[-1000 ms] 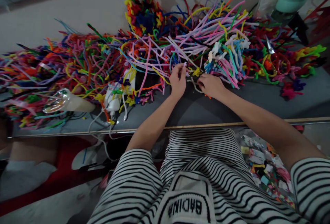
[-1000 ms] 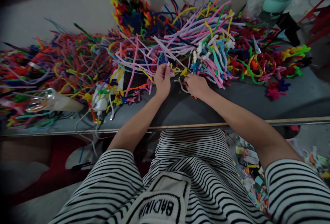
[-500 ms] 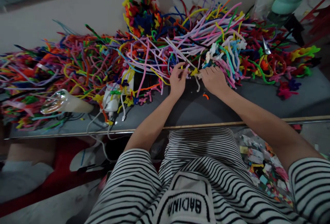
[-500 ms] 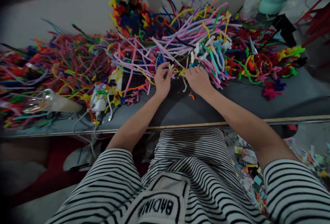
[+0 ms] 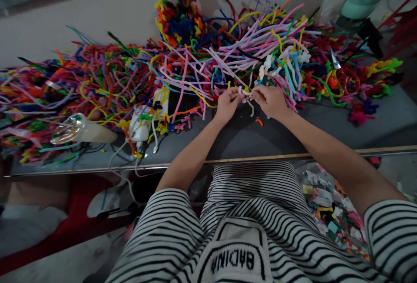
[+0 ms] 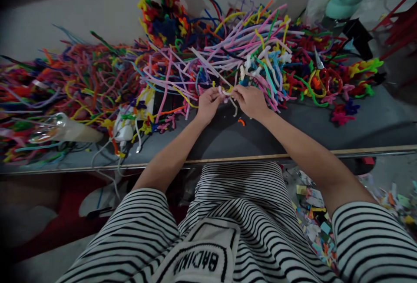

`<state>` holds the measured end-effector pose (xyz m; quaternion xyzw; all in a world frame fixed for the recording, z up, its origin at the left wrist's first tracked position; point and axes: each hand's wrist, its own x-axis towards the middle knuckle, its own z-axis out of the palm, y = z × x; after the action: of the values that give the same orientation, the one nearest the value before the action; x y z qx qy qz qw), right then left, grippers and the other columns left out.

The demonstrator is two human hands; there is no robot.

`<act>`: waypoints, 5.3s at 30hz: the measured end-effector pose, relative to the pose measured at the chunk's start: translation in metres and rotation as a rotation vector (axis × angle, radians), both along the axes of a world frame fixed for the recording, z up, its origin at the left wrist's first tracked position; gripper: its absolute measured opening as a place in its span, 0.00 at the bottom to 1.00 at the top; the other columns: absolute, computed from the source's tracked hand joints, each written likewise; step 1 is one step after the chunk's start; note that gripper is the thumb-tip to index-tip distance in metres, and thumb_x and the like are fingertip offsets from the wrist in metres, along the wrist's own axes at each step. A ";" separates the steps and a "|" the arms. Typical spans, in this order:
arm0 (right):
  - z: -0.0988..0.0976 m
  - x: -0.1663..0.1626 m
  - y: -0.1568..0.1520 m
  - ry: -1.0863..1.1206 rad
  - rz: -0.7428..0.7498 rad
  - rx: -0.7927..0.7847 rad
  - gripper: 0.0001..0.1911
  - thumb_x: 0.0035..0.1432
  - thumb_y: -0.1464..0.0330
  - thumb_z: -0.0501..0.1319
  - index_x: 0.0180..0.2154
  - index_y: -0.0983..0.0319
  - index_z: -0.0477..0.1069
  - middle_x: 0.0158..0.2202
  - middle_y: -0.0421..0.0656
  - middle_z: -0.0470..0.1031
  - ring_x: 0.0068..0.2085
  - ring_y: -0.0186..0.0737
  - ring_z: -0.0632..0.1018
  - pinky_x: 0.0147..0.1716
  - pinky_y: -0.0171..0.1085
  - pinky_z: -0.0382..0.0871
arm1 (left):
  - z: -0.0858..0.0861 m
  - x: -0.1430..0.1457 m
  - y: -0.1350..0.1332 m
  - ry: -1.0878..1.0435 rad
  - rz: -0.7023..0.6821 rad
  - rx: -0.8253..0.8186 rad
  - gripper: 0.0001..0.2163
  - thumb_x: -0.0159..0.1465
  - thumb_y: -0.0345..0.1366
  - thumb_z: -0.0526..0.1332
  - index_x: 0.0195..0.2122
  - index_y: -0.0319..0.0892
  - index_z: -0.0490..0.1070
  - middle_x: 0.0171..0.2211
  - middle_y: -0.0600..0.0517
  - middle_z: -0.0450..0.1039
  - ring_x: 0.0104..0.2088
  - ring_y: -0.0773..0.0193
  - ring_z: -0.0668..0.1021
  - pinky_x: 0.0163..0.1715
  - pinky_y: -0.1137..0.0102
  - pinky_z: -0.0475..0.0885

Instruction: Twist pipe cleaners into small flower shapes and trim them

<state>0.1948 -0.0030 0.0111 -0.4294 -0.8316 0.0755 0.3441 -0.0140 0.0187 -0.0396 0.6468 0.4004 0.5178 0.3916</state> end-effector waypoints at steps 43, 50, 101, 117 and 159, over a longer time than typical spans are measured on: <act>-0.023 0.001 0.015 0.356 0.089 -0.465 0.34 0.60 0.39 0.59 0.37 0.63 0.82 0.20 0.38 0.62 0.24 0.33 0.59 0.25 0.37 0.49 | 0.020 0.004 -0.017 0.313 0.118 0.275 0.06 0.65 0.33 0.69 0.41 0.49 0.85 0.42 0.51 0.86 0.45 0.59 0.86 0.51 0.63 0.80; -0.005 0.007 0.010 0.222 0.157 -0.438 0.28 0.66 0.46 0.57 0.38 0.63 0.81 0.22 0.39 0.67 0.25 0.33 0.62 0.28 0.37 0.52 | 0.026 0.004 -0.019 0.327 0.123 0.325 0.06 0.68 0.34 0.64 0.40 0.42 0.82 0.39 0.48 0.85 0.41 0.61 0.84 0.46 0.66 0.77; -0.007 0.015 0.019 0.264 0.330 -0.854 0.22 0.66 0.48 0.62 0.34 0.61 0.72 0.15 0.31 0.56 0.18 0.28 0.57 0.20 0.32 0.50 | 0.019 0.001 -0.022 0.738 0.041 0.716 0.16 0.76 0.39 0.51 0.53 0.46 0.79 0.49 0.47 0.83 0.53 0.57 0.81 0.59 0.58 0.74; -0.024 0.008 0.024 0.569 0.442 -0.826 0.33 0.58 0.37 0.63 0.32 0.62 0.69 0.17 0.30 0.53 0.19 0.26 0.54 0.18 0.31 0.46 | 0.022 0.006 -0.023 0.749 0.366 0.576 0.10 0.73 0.41 0.61 0.49 0.45 0.79 0.37 0.48 0.83 0.46 0.57 0.80 0.49 0.61 0.69; -0.002 0.009 -0.003 0.093 0.020 -0.067 0.17 0.70 0.60 0.57 0.43 0.63 0.82 0.39 0.49 0.85 0.40 0.46 0.82 0.42 0.40 0.70 | 0.035 0.012 -0.032 0.857 0.141 0.465 0.09 0.68 0.37 0.60 0.33 0.45 0.78 0.30 0.48 0.76 0.45 0.51 0.76 0.50 0.53 0.66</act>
<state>0.2040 -0.0056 0.0089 -0.4284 -0.8159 0.1266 0.3673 -0.0016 -0.0132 -0.0050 0.8431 0.4424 0.3058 0.0008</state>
